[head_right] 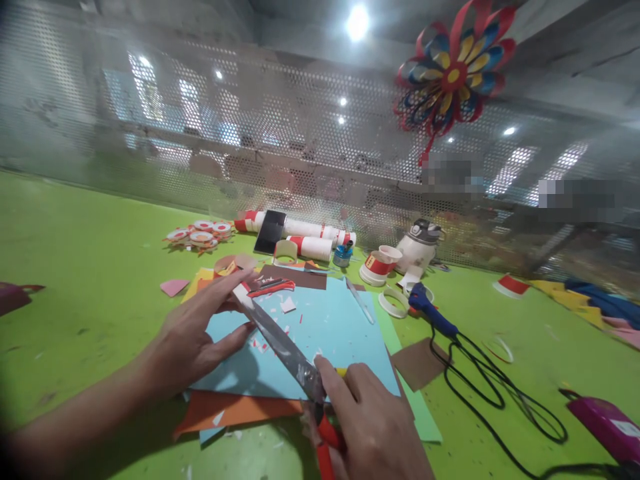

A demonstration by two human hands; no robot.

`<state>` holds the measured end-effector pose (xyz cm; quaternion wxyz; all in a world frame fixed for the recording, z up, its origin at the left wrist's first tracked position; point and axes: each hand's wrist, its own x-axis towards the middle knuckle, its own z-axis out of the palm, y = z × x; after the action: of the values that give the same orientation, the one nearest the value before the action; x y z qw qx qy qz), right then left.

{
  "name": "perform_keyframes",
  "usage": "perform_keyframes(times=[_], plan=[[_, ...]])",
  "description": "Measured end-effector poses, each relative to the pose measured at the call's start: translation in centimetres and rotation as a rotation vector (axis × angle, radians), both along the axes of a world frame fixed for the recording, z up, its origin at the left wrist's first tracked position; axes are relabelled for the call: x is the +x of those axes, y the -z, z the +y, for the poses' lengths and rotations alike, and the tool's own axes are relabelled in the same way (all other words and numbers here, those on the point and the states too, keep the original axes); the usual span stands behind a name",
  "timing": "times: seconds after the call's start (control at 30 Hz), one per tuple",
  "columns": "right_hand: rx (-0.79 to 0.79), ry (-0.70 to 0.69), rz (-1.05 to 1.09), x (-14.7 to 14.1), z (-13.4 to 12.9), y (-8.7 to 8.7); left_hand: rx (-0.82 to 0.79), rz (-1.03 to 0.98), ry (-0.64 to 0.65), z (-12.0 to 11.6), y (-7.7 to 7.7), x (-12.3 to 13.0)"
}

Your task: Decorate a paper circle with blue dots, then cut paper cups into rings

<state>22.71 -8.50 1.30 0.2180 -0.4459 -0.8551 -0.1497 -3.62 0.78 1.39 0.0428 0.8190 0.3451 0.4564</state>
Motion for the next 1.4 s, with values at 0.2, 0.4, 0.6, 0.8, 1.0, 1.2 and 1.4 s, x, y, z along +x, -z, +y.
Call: perform_keyframes(times=[0.2,0.4,0.6,0.8,1.0,1.2,1.4], plan=[[-0.024,-0.014,0.006,0.16,-0.14,-0.11,0.076,0.02,-0.02,-0.18,0.16,0.15],[0.011,-0.032,-0.004,0.31,-0.21,-0.31,0.148,-0.018,-0.027,-0.43,-0.26,0.62],[0.011,-0.041,-0.003,0.5,-0.07,-0.27,0.099,-0.051,-0.006,-0.69,-0.26,0.7],[0.001,-0.031,0.006,0.77,-0.23,-0.13,0.077,-0.059,0.003,-0.67,-0.08,0.59],[0.002,-0.032,0.036,0.82,-0.22,-0.21,0.083,-0.075,0.004,-0.46,-0.01,0.57],[0.033,-0.045,0.028,0.49,-0.16,-0.47,0.138,-0.078,-0.013,-0.52,-0.45,0.72],[0.012,-0.04,0.017,0.37,-0.08,-0.46,0.155,-0.042,-0.023,-0.67,-0.44,0.64]])
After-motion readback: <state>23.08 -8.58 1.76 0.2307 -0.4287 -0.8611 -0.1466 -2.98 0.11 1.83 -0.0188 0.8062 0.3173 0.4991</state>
